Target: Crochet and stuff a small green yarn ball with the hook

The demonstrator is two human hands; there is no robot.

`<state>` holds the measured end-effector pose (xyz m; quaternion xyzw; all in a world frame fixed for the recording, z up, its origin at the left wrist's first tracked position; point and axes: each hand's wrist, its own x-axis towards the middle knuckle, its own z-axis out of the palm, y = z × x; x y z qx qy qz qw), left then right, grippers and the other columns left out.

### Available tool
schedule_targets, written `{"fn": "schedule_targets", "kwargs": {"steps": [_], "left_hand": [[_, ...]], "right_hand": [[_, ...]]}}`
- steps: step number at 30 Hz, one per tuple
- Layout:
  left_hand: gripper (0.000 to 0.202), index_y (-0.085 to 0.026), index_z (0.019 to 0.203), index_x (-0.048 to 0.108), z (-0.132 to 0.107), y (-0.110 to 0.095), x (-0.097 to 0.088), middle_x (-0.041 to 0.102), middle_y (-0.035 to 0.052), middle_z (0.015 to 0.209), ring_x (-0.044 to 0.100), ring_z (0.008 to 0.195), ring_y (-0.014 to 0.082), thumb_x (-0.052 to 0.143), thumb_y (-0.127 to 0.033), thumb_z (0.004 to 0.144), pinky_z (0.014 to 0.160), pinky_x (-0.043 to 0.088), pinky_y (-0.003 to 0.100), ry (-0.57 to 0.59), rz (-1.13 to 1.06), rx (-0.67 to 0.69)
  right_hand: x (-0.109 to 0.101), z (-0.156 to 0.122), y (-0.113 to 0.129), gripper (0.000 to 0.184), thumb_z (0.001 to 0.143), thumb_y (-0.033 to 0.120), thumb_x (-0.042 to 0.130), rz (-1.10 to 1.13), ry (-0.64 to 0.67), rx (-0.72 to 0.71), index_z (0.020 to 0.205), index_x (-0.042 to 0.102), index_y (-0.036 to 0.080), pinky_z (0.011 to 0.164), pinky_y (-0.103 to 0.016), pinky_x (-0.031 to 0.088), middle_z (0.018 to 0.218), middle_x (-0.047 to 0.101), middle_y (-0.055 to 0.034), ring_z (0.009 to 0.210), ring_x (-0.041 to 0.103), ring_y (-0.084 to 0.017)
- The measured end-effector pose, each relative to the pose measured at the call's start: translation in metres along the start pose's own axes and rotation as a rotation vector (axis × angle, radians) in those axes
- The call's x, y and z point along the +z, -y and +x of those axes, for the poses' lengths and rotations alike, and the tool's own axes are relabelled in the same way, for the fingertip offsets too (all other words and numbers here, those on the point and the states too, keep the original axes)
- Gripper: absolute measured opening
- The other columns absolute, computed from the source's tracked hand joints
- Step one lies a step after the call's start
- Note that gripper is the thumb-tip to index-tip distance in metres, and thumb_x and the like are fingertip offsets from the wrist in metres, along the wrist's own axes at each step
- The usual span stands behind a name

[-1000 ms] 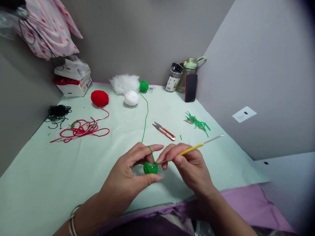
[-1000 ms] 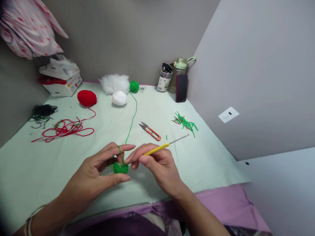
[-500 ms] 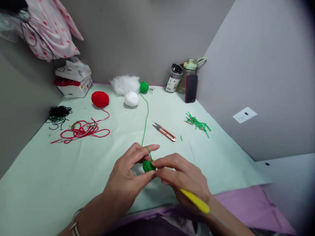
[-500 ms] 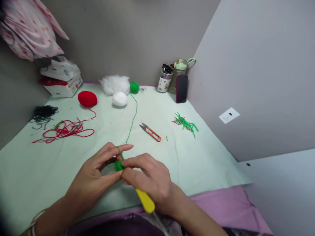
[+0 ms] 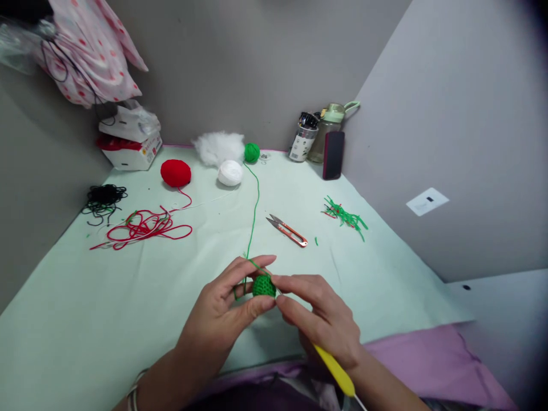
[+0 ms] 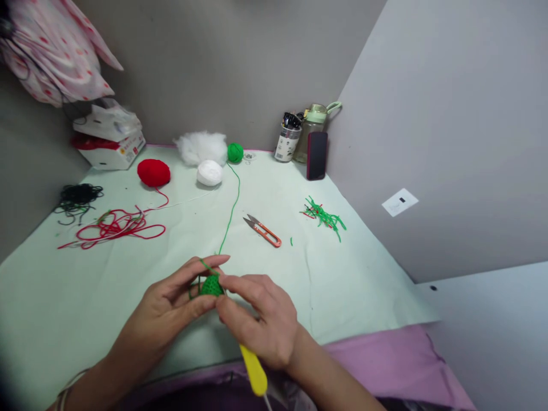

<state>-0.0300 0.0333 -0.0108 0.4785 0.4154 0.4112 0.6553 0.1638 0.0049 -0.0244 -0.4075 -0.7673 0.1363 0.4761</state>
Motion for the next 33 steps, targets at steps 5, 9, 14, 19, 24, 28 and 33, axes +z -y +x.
{"fn": "schedule_targets", "kwargs": {"steps": [5,9,14,19,24,28,33], "left_hand": [[0.038,-0.033,0.125,0.082,-0.009,-0.005,0.001,0.080,0.0040,0.118,0.066,0.121,0.0273,0.080,-0.043,0.089,0.128,0.031,0.047,-0.049,0.044,-0.043],[0.043,-0.031,0.124,0.082,-0.008,-0.007,0.001,0.078,0.0027,0.106,0.073,0.100,0.0222,0.088,-0.036,0.082,0.114,0.048,0.041,-0.010,-0.076,-0.123],[0.039,-0.033,0.117,0.084,-0.006,-0.005,0.000,0.069,-0.0007,0.096,0.066,0.082,0.0128,0.091,-0.031,0.078,0.077,0.055,0.022,0.005,-0.146,-0.157],[0.040,-0.029,0.107,0.087,-0.009,-0.004,0.003,0.069,-0.0004,0.094,0.064,0.082,0.0133,0.098,-0.027,0.068,0.078,0.054,0.022,-0.070,-0.205,-0.176],[0.050,-0.031,0.120,0.084,-0.009,0.010,0.009,0.072,0.0014,0.106,0.067,0.091,0.0164,0.097,-0.029,0.072,0.086,0.057,0.026,-0.083,-0.292,-0.138],[0.051,-0.030,0.129,0.080,-0.009,0.014,0.012,0.071,0.0020,0.102,0.065,0.099,0.0164,0.092,-0.034,0.079,0.092,0.053,0.024,-0.007,-0.488,-0.244],[0.053,-0.029,0.131,0.079,-0.005,0.008,0.004,0.071,0.0031,0.104,0.063,0.102,0.0178,0.091,-0.032,0.079,0.100,0.047,0.028,0.086,-0.524,-0.291]], "right_hand": [[0.001,0.000,-0.004,0.031,0.106,0.016,0.058,0.166,-0.086,-0.126,0.130,0.073,0.029,0.078,-0.036,0.067,0.119,0.082,-0.0108,0.098,0.079,-0.023],[0.004,0.007,-0.001,0.025,0.109,0.020,0.055,0.422,-0.142,0.050,0.119,0.077,0.027,0.081,-0.040,0.065,0.105,0.083,-0.0085,0.096,0.078,-0.023],[0.003,0.009,0.001,0.029,0.106,0.012,0.056,0.375,-0.098,0.050,0.123,0.075,0.026,0.084,-0.040,0.064,0.103,0.082,-0.0077,0.098,0.078,-0.022],[0.002,0.005,0.000,0.026,0.109,0.020,0.054,0.351,-0.081,0.002,0.121,0.076,0.026,0.077,-0.038,0.066,0.104,0.082,-0.0092,0.095,0.078,-0.023],[0.004,0.004,0.001,0.037,0.095,0.004,0.069,-0.123,-0.076,-0.259,0.121,0.076,0.030,0.074,-0.035,0.067,0.103,0.084,-0.0064,0.090,0.079,-0.023],[0.006,0.000,-0.003,0.041,0.090,-0.002,0.073,-0.217,-0.071,-0.347,0.122,0.077,0.024,0.079,-0.032,0.068,0.101,0.082,-0.0063,0.093,0.079,-0.022],[0.003,-0.003,-0.005,0.034,0.106,0.014,0.058,0.237,-0.101,-0.061,0.132,0.074,0.029,0.079,-0.034,0.067,0.116,0.078,-0.0084,0.100,0.077,-0.020]]}}
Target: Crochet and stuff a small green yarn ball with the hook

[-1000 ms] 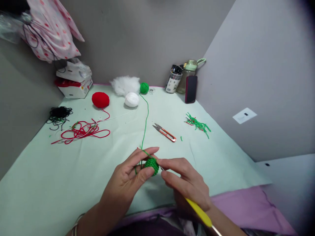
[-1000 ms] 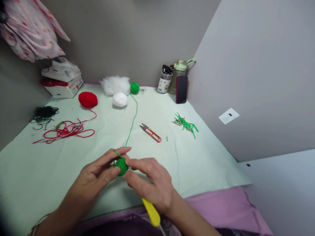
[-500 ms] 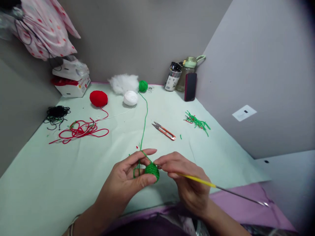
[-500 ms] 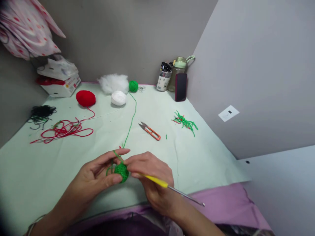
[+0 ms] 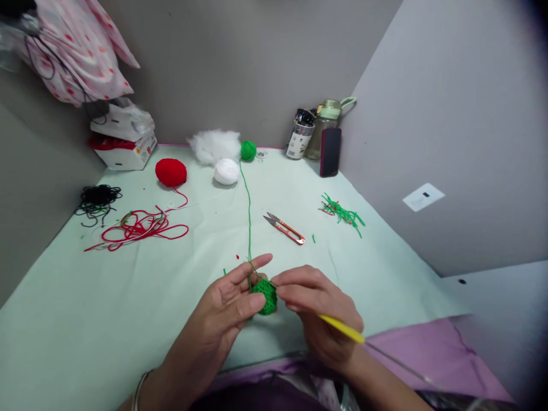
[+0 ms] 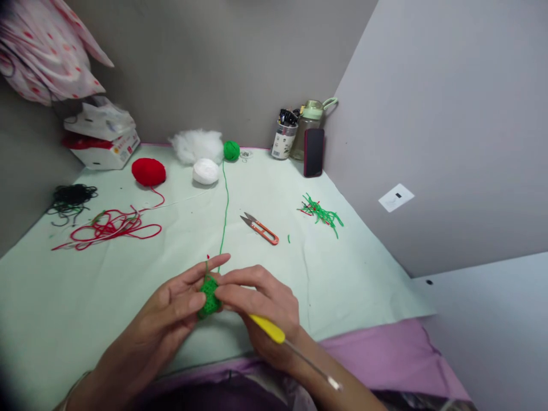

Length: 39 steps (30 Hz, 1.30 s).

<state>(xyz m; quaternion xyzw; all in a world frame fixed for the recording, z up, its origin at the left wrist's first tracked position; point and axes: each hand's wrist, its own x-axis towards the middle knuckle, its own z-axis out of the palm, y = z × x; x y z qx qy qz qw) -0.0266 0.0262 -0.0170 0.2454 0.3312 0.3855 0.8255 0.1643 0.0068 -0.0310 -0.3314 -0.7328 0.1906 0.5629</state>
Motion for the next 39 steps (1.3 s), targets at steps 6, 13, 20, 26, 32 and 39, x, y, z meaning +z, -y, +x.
{"fn": "schedule_targets", "kwargs": {"steps": [6,13,20,26,32,39], "left_hand": [[0.050,-0.030,0.126,0.081,-0.002,-0.014,-0.004,0.065,0.0015,0.099,0.058,0.093,0.0172,0.090,-0.030,0.076,0.089,0.047,0.029,0.023,0.184,0.034],[0.044,-0.027,0.120,0.083,0.004,-0.015,-0.009,0.063,0.0023,0.095,0.054,0.089,0.0174,0.087,-0.034,0.076,0.086,0.045,0.030,0.101,0.237,0.041],[0.037,-0.029,0.112,0.086,-0.002,-0.021,-0.012,0.062,0.0014,0.090,0.052,0.080,0.0148,0.088,-0.027,0.075,0.074,0.043,0.027,0.112,0.295,0.020],[0.036,-0.033,0.112,0.086,-0.004,-0.024,-0.009,0.068,0.0014,0.094,0.057,0.087,0.0166,0.090,-0.029,0.076,0.080,0.046,0.028,0.095,0.364,0.026],[0.039,-0.034,0.121,0.083,0.000,-0.016,-0.005,0.074,0.0027,0.109,0.064,0.100,0.0191,0.087,-0.029,0.082,0.092,0.051,0.031,0.043,0.300,0.070],[0.039,-0.033,0.122,0.081,0.001,-0.013,-0.004,0.079,0.0033,0.113,0.072,0.108,0.0216,0.088,-0.028,0.084,0.100,0.054,0.034,0.062,0.259,0.084]], "right_hand": [[-0.010,0.012,0.006,0.021,0.105,0.019,0.063,0.215,-0.026,0.264,0.114,0.081,0.027,0.080,-0.031,0.062,0.093,0.080,-0.0038,0.087,0.075,-0.017],[-0.007,0.015,-0.002,0.016,0.101,0.033,0.071,0.544,-0.131,0.523,0.099,0.084,0.024,0.068,-0.027,0.058,0.079,0.074,-0.0008,0.066,0.072,-0.012],[-0.013,0.014,0.005,0.013,0.101,0.028,0.072,0.475,-0.106,0.447,0.100,0.085,0.024,0.069,-0.030,0.060,0.083,0.077,-0.0037,0.068,0.073,-0.015],[-0.016,0.022,0.005,0.013,0.096,0.031,0.077,0.605,-0.151,0.536,0.093,0.084,0.020,0.057,-0.028,0.060,0.078,0.076,-0.0037,0.058,0.070,-0.014],[-0.005,0.019,0.002,0.012,0.097,0.032,0.076,0.637,-0.175,0.557,0.094,0.084,0.023,0.062,-0.024,0.061,0.080,0.074,-0.0009,0.062,0.071,-0.012],[0.002,0.014,0.000,0.015,0.099,0.036,0.074,0.536,-0.177,0.509,0.098,0.082,0.023,0.066,-0.028,0.062,0.083,0.074,-0.0024,0.068,0.071,-0.014]]}}
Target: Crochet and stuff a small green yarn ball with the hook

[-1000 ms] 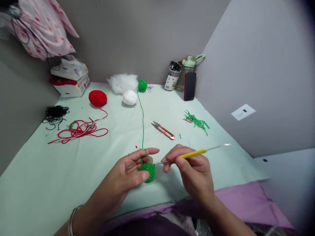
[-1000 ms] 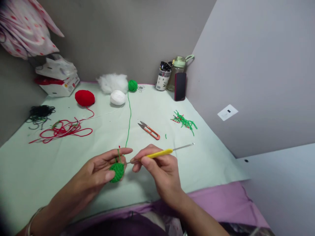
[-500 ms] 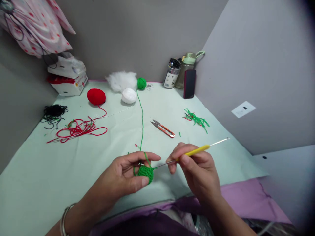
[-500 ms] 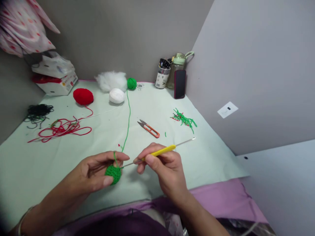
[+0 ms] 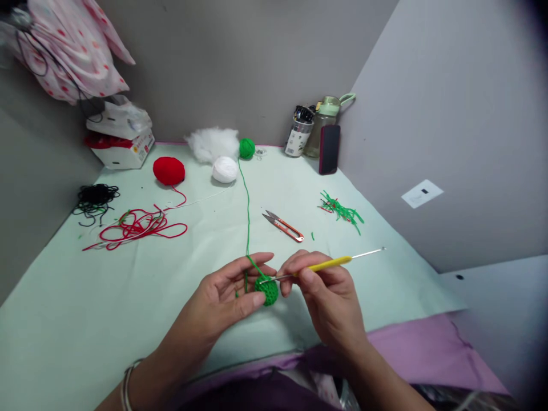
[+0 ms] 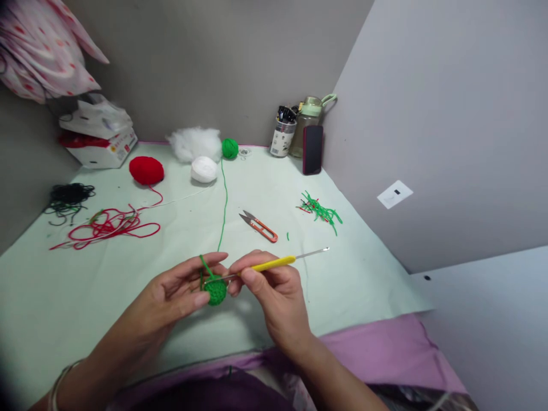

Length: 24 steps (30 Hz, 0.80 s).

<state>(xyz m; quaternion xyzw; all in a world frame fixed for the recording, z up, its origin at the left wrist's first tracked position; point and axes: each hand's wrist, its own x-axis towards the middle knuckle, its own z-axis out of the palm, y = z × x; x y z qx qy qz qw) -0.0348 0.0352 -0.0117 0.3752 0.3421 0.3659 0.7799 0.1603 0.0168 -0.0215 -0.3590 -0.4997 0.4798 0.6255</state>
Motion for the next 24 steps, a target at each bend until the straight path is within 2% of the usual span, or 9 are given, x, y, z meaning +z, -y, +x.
{"fn": "schedule_targets", "kwargs": {"steps": [4,8,11,15,20,24], "left_hand": [[0.043,-0.031,0.127,0.079,0.002,0.002,0.000,0.081,0.0047,0.111,0.076,0.107,0.0226,0.088,-0.025,0.085,0.104,0.056,0.037,0.037,-0.020,0.017],[0.050,-0.031,0.131,0.076,0.004,0.001,0.000,0.081,0.0053,0.111,0.076,0.108,0.0235,0.089,-0.026,0.083,0.102,0.057,0.036,0.006,0.015,0.043],[0.055,-0.031,0.133,0.076,0.005,0.000,0.002,0.082,0.0048,0.109,0.076,0.102,0.0221,0.091,-0.027,0.080,0.095,0.059,0.033,-0.032,0.050,0.032],[0.053,-0.033,0.125,0.081,0.003,-0.002,0.006,0.079,0.0017,0.100,0.072,0.094,0.0169,0.095,-0.024,0.075,0.090,0.057,0.026,-0.088,0.107,0.045],[0.043,-0.036,0.115,0.086,-0.002,-0.006,0.013,0.071,0.0022,0.113,0.068,0.093,0.0166,0.093,-0.021,0.075,0.076,0.055,0.022,-0.172,0.192,0.179],[0.045,-0.037,0.118,0.085,-0.002,-0.009,0.012,0.069,0.0028,0.108,0.064,0.092,0.0184,0.089,-0.020,0.076,0.069,0.052,0.023,-0.206,0.298,0.189]], "right_hand": [[0.003,-0.001,-0.003,0.014,0.100,0.033,0.072,-0.060,-0.006,-0.060,0.100,0.083,0.024,0.067,-0.029,0.060,0.088,0.076,-0.0042,0.073,0.070,-0.015],[0.005,0.000,-0.004,0.013,0.100,0.032,0.072,-0.108,0.008,-0.119,0.101,0.084,0.027,0.068,-0.028,0.060,0.090,0.079,-0.0046,0.078,0.071,-0.016],[0.006,0.001,0.000,0.015,0.101,0.033,0.072,-0.185,0.028,-0.165,0.105,0.084,0.027,0.075,-0.034,0.064,0.096,0.083,-0.0069,0.088,0.076,-0.020],[0.006,0.001,0.002,0.016,0.102,0.028,0.070,-0.290,0.078,-0.247,0.109,0.084,0.029,0.080,-0.038,0.065,0.097,0.084,-0.0065,0.093,0.077,-0.022],[0.004,-0.001,-0.006,0.013,0.102,0.030,0.071,-0.121,0.014,-0.181,0.106,0.083,0.029,0.073,-0.031,0.062,0.095,0.083,-0.0046,0.085,0.075,-0.018],[0.003,0.002,-0.010,0.014,0.100,0.036,0.072,-0.017,0.003,-0.086,0.101,0.081,0.025,0.067,-0.030,0.061,0.092,0.081,-0.0055,0.074,0.072,-0.016]]}}
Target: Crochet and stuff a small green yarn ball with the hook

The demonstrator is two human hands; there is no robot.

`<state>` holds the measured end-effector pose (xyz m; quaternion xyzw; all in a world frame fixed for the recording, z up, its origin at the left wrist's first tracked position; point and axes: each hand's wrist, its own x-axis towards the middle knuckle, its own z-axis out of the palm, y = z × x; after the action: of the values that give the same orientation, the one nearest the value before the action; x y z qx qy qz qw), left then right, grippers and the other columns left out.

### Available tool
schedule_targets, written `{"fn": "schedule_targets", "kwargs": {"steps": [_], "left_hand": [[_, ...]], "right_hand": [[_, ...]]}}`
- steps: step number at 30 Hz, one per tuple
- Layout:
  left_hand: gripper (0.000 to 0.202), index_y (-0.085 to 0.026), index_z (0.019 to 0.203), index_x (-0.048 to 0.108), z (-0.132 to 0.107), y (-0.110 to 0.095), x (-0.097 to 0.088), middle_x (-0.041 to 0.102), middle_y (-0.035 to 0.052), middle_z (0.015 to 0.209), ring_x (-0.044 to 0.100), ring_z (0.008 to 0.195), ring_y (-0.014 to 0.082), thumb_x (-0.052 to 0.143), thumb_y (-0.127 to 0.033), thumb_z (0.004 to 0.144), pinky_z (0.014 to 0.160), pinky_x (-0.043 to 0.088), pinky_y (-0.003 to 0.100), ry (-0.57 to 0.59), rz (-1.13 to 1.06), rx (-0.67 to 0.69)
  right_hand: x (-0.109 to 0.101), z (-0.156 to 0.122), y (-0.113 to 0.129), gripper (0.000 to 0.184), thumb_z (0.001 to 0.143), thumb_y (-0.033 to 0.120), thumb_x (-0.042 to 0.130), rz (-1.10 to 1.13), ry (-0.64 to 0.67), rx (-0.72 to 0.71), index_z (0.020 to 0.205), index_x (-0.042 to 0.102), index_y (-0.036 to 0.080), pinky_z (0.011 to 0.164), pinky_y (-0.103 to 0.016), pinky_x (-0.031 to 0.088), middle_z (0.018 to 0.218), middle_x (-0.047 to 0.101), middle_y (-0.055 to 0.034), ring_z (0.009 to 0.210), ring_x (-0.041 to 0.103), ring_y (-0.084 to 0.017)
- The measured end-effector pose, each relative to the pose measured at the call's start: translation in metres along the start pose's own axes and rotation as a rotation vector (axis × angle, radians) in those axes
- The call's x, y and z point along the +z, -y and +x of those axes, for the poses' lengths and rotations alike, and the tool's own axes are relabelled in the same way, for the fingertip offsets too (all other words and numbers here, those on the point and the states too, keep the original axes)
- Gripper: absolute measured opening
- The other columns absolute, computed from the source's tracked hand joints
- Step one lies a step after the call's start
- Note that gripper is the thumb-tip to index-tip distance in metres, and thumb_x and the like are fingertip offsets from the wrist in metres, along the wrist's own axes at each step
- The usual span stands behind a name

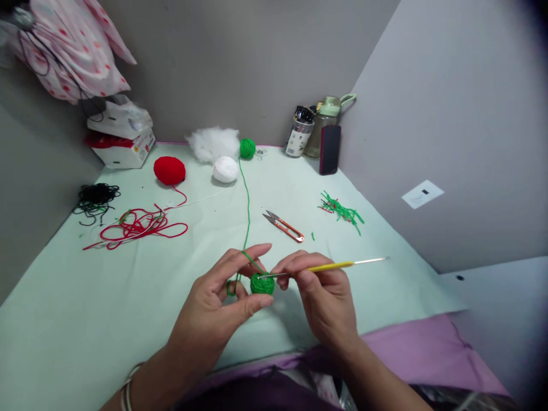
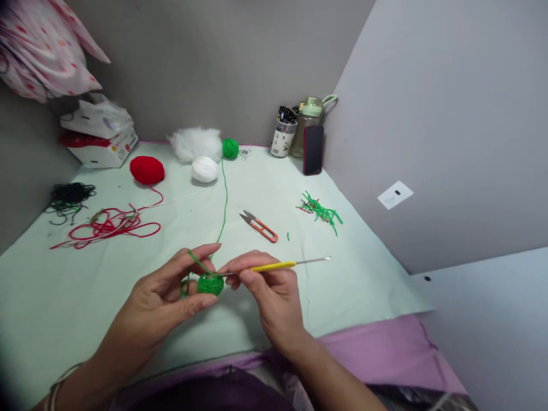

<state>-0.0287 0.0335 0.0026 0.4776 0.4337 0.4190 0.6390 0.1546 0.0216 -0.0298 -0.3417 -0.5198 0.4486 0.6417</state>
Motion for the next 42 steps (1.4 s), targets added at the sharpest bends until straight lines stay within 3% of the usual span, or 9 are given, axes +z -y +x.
{"fn": "schedule_targets", "kwargs": {"steps": [7,15,22,26,29,33,36,42], "left_hand": [[0.041,-0.038,0.109,0.087,0.004,-0.001,-0.002,0.066,0.0002,0.096,0.056,0.077,0.0133,0.090,-0.018,0.073,0.061,0.050,0.020,-0.001,0.098,0.075],[0.041,-0.033,0.106,0.088,0.006,-0.006,0.003,0.066,-0.0011,0.087,0.053,0.065,0.0102,0.086,-0.012,0.071,0.057,0.050,0.019,-0.012,0.136,0.096],[0.040,-0.030,0.107,0.088,0.006,-0.002,0.003,0.070,-0.0007,0.084,0.055,0.062,0.0097,0.081,-0.011,0.073,0.055,0.049,0.019,-0.025,0.237,0.160],[0.035,-0.024,0.111,0.086,0.007,0.005,0.004,0.071,0.0011,0.085,0.065,0.070,0.0123,0.079,-0.015,0.078,0.066,0.057,0.022,-0.040,0.319,0.240],[0.039,-0.024,0.120,0.083,0.006,0.012,0.005,0.071,0.0012,0.089,0.070,0.079,0.0144,0.077,-0.017,0.082,0.074,0.060,0.023,-0.065,0.324,0.288],[0.032,-0.028,0.123,0.081,0.000,0.025,0.007,0.071,0.0004,0.093,0.069,0.082,0.0135,0.075,-0.025,0.091,0.076,0.061,0.022,-0.129,0.260,0.301],[0.030,-0.033,0.127,0.079,-0.003,0.033,0.007,0.073,0.0002,0.100,0.071,0.092,0.0149,0.073,-0.031,0.097,0.085,0.061,0.024,-0.170,0.139,0.259],[0.042,-0.031,0.130,0.078,-0.003,0.033,0.008,0.074,0.0016,0.105,0.071,0.098,0.0178,0.084,-0.033,0.089,0.098,0.059,0.030,-0.132,-0.053,0.165]], "right_hand": [[0.000,0.008,0.004,0.023,0.098,0.043,0.074,0.087,-0.011,0.128,0.091,0.074,0.021,0.065,-0.028,0.063,0.082,0.081,-0.0049,0.068,0.073,-0.016],[-0.009,0.008,0.005,0.018,0.104,0.036,0.067,0.048,0.121,0.073,0.098,0.076,0.021,0.072,-0.028,0.064,0.088,0.081,-0.0044,0.074,0.074,-0.015],[-0.013,0.010,0.021,0.019,0.108,0.026,0.059,-0.340,0.240,-0.164,0.101,0.076,0.022,0.079,-0.029,0.064,0.090,0.080,-0.0048,0.085,0.076,-0.016],[-0.012,0.006,0.024,0.020,0.109,0.020,0.053,-0.678,0.332,-0.404,0.109,0.073,0.020,0.076,-0.029,0.065,0.097,0.081,-0.0083,0.088,0.078,-0.018],[-0.009,-0.001,0.020,0.021,0.107,0.017,0.053,-0.975,0.301,-0.618,0.110,0.073,0.023,0.075,-0.029,0.067,0.101,0.083,-0.0089,0.089,0.080,-0.020],[-0.006,-0.007,0.014,0.022,0.100,0.010,0.062,-1.115,0.249,-0.762,0.110,0.076,0.024,0.082,-0.032,0.069,0.103,0.083,-0.0091,0.094,0.080,-0.021],[-0.007,-0.007,0.012,0.026,0.098,0.008,0.065,-1.061,0.249,-0.734,0.113,0.076,0.026,0.079,-0.032,0.069,0.107,0.083,-0.0082,0.091,0.080,-0.021],[-0.007,-0.003,0.018,0.026,0.104,0.009,0.056,-0.647,0.191,-0.452,0.117,0.074,0.023,0.072,-0.031,0.066,0.102,0.079,-0.0081,0.088,0.077,-0.019]]}}
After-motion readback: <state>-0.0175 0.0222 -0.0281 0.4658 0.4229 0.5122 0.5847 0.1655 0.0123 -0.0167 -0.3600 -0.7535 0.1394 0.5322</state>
